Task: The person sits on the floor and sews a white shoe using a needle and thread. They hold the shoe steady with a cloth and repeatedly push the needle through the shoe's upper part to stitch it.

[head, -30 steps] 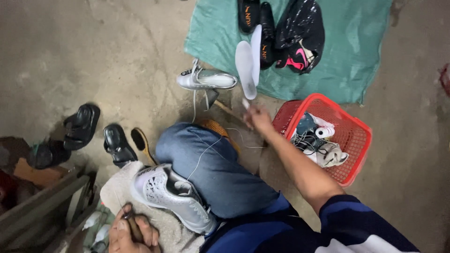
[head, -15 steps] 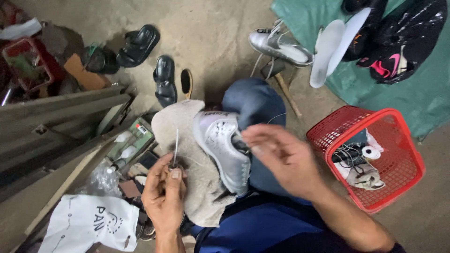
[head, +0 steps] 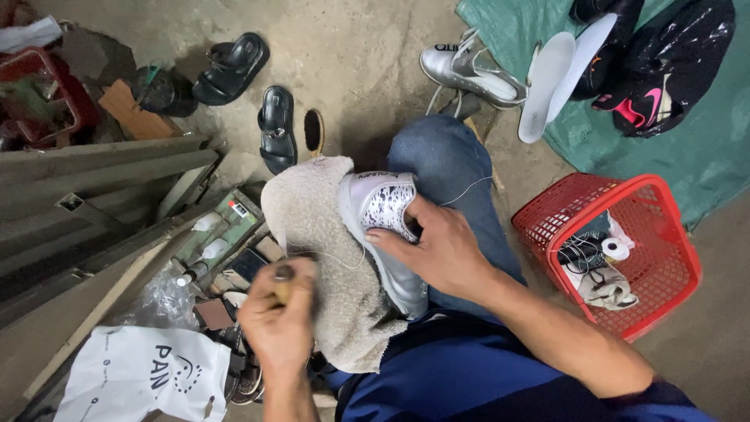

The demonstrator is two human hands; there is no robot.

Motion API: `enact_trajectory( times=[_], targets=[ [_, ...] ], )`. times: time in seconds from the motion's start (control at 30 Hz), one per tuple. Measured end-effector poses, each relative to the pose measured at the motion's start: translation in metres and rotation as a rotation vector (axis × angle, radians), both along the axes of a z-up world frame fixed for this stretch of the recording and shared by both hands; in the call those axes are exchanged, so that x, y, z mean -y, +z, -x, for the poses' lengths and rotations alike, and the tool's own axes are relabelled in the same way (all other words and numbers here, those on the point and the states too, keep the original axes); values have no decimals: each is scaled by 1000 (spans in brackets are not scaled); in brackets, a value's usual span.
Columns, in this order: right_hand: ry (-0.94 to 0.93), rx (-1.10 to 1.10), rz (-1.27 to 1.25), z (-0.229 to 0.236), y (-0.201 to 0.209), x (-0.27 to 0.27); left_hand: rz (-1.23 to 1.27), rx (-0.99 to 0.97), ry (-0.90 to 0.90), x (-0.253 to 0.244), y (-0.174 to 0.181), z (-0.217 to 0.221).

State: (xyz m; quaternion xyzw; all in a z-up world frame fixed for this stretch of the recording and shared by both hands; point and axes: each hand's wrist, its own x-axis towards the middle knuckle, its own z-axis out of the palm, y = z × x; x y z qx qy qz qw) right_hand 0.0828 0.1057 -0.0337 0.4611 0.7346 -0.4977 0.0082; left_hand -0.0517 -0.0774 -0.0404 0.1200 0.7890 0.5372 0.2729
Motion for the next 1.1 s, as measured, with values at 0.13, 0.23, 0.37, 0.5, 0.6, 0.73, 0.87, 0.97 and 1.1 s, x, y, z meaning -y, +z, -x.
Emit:
enact_trajectory(
  times=[0.13,0.23,0.37,0.5,0.6,0.73,0.87,0.97,1.1],
  targets=[
    [6,119,1,8,-12,6,36,-103,-32,0,8,11],
    [-18,2,83,6,-15,0,160,-12,-217,-19,19,0],
    [2,-127,132,0,-14,-6,110,-258,-464,-28,9,-18],
    [31,-77,198,-8,-13,-13,43,76,-91,-12,10,-4],
    [54,-173,200,-8,-13,-12,-116,-98,-134,-11,12,17],
    [-18,-21,206,6,-8,-7,175,-128,-137,-16,11,22],
    [-85,-59,101,10,-18,1,254,-26,-243,-21,33,20],
    [-85,-9,60,10,-23,3,379,-207,-366,-11,53,15],
    [-72,14,65,11,-24,3,123,-452,-609,0,53,11]
  ],
)
